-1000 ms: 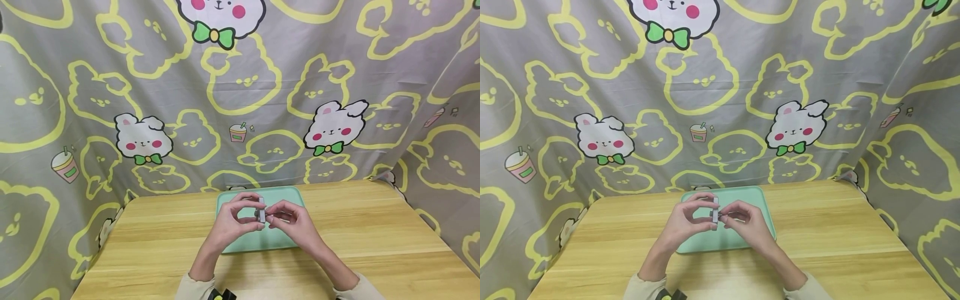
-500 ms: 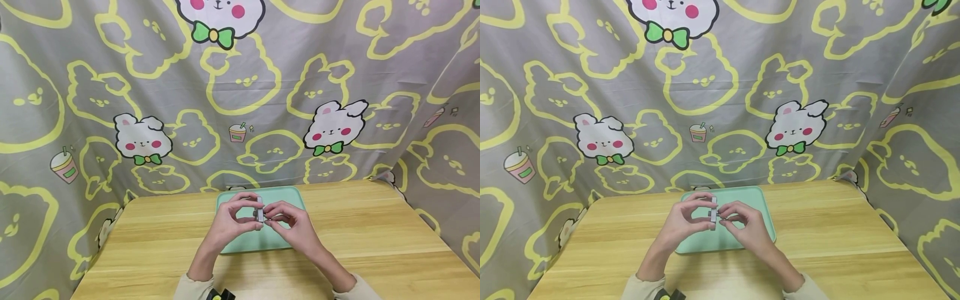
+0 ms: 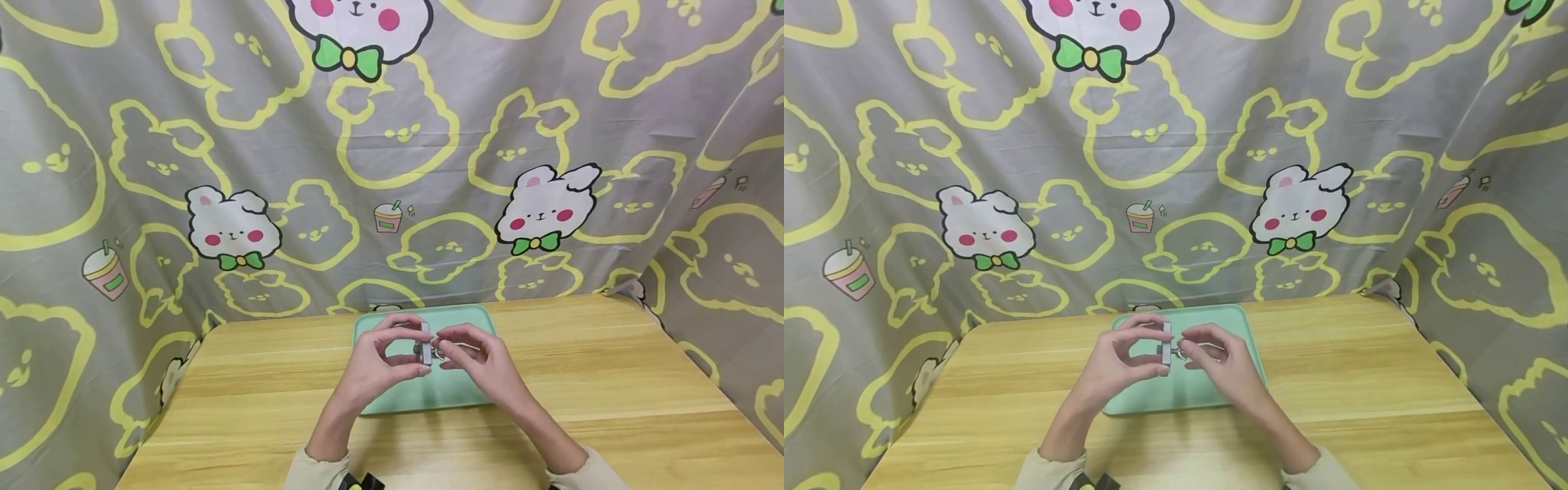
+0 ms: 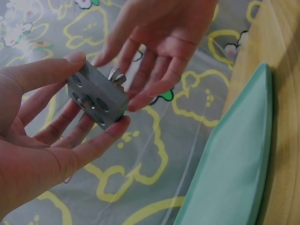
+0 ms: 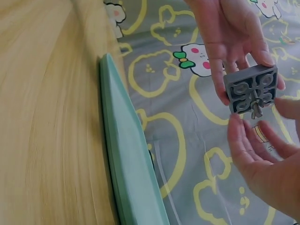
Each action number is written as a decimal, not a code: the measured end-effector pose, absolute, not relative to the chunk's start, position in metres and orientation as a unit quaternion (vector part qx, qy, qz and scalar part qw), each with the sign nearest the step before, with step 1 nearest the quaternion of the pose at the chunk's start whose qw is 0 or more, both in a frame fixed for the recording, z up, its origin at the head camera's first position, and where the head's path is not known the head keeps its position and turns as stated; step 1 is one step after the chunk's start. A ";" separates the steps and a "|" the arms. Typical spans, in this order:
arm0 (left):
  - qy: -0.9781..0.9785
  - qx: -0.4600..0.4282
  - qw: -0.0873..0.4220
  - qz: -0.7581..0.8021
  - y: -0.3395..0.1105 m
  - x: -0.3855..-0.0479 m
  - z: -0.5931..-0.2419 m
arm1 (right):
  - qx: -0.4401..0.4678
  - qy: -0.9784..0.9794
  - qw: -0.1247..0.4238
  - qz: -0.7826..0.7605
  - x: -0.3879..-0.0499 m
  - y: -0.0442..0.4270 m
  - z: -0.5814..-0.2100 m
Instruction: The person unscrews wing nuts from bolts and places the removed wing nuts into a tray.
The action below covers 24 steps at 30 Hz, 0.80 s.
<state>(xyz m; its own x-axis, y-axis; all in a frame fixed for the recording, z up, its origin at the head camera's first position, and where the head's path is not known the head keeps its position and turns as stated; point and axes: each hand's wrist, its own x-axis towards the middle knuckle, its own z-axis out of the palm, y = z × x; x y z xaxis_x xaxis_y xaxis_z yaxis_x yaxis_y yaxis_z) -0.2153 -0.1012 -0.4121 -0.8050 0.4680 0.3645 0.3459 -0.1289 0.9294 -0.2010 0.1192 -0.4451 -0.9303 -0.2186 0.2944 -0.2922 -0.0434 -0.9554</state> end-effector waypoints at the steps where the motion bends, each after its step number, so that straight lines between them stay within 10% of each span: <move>1: 0.660 0.312 0.043 0.682 -0.101 -0.215 -0.412 | 0.170 -0.689 0.006 0.704 -0.201 0.120 -0.445; 9: 0.672 0.316 0.042 0.668 -0.098 -0.213 -0.412 | 0.111 -0.667 -0.095 0.731 -0.204 0.125 -0.444; 24: 0.672 0.319 0.047 0.667 -0.098 -0.212 -0.412 | 0.139 -0.665 -0.088 0.728 -0.202 0.126 -0.443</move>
<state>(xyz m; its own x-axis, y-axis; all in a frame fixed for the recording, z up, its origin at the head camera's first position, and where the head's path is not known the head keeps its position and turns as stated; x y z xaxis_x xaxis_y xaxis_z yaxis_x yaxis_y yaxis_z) -0.2124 -0.0977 -0.4121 -0.7925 0.4906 0.3622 0.3660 -0.0923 0.9260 -0.2022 0.1264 -0.4431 -0.9459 -0.3128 0.0863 -0.0578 -0.0992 -0.9934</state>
